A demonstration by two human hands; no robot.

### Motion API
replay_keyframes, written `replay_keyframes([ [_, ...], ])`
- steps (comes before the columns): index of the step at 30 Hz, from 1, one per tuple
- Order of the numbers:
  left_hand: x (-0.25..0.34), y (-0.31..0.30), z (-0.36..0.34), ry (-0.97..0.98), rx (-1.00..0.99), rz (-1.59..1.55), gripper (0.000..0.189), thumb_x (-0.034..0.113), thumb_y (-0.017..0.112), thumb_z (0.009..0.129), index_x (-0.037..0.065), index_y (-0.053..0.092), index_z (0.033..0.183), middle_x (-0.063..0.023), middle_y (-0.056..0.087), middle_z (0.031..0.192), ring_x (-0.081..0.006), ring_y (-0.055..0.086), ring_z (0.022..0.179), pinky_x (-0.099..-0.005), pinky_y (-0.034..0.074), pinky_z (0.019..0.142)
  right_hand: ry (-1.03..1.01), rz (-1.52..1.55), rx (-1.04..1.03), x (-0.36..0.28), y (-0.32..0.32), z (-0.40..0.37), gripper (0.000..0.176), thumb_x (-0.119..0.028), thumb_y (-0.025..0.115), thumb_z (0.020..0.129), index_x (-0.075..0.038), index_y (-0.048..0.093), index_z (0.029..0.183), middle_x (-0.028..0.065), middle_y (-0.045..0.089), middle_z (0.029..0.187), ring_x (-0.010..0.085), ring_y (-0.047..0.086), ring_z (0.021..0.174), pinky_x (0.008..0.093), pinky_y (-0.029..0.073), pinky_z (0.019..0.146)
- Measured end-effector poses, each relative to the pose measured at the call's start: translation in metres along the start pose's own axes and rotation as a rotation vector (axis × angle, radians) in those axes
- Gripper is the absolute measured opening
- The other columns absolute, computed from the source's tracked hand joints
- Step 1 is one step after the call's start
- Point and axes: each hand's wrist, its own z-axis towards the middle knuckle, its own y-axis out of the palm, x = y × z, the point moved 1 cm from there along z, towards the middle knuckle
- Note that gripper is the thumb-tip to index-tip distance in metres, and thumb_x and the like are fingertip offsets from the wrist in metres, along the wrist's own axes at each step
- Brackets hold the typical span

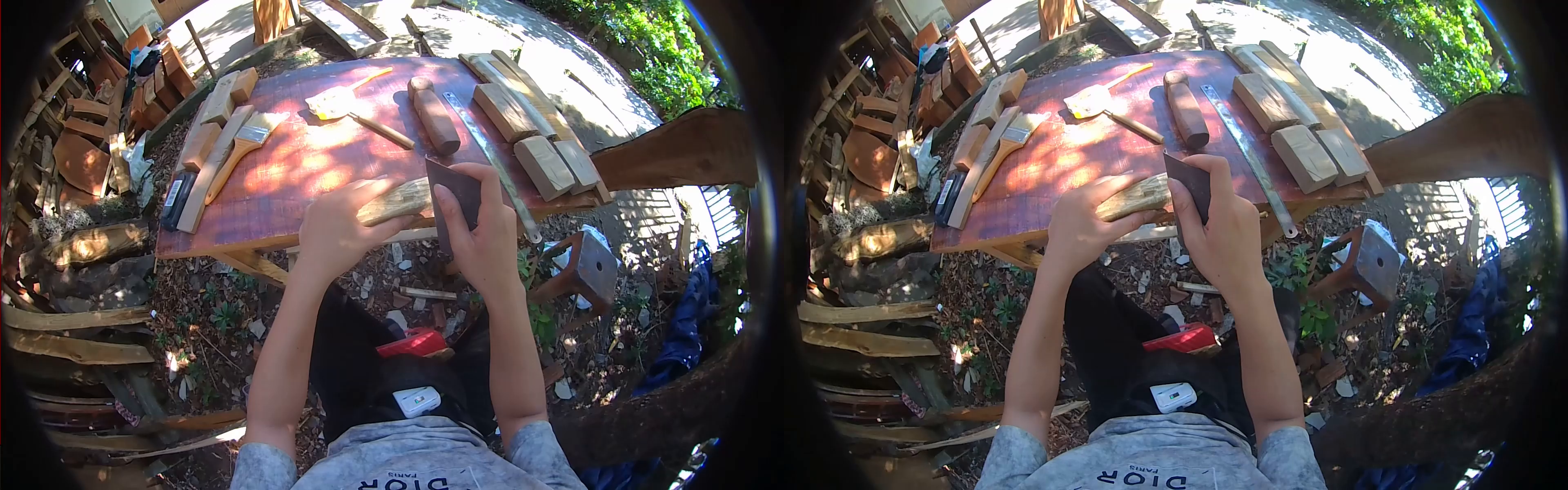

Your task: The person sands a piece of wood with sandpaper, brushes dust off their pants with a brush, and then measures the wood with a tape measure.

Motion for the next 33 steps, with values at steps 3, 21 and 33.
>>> replay_keyframes([
  [3, 0.003, -0.002, 0.001, -0.03, -0.028, -0.005, 0.061, 0.039, 0.091, 0.084, 0.011, 0.077, 0.137, -0.0149, 0.08, 0.119, -0.0337, 0.078, 0.106, -0.0431, 0.061, 0.092, 0.069, 0.033, 0.017, -0.005, 0.001, 0.001, 0.03, -0.023, 0.069, 0.111, -0.008, 0.056, 0.133, 0.0248, 0.078, 0.091, 0.0438, 0.08, 0.085, 0.0481, 0.06, 0.068],
  [21, 0.001, -0.004, -0.002, -0.067, -0.038, 0.02, 0.063, 0.048, 0.089, 0.085, 0.013, 0.078, 0.136, -0.015, 0.08, 0.119, -0.0349, 0.077, 0.105, -0.0447, 0.061, 0.092, 0.079, 0.019, -0.014, 0.0, 0.018, -0.001, 0.03, -0.026, 0.068, 0.112, -0.008, 0.058, 0.134, 0.0233, 0.078, 0.097, 0.0384, 0.081, 0.086, 0.0455, 0.06, 0.073],
  [33, -0.001, -0.003, -0.001, -0.098, -0.07, 0.001, 0.058, 0.048, 0.087, 0.088, 0.016, 0.079, 0.136, -0.0133, 0.08, 0.122, -0.034, 0.077, 0.108, -0.044, 0.06, 0.093, 0.033, 0.008, 0.028, 0.001, 0.021, -0.013, 0.029, -0.023, 0.067, 0.112, -0.005, 0.057, 0.133, 0.0233, 0.078, 0.099, 0.0375, 0.081, 0.086, 0.0434, 0.061, 0.075],
])
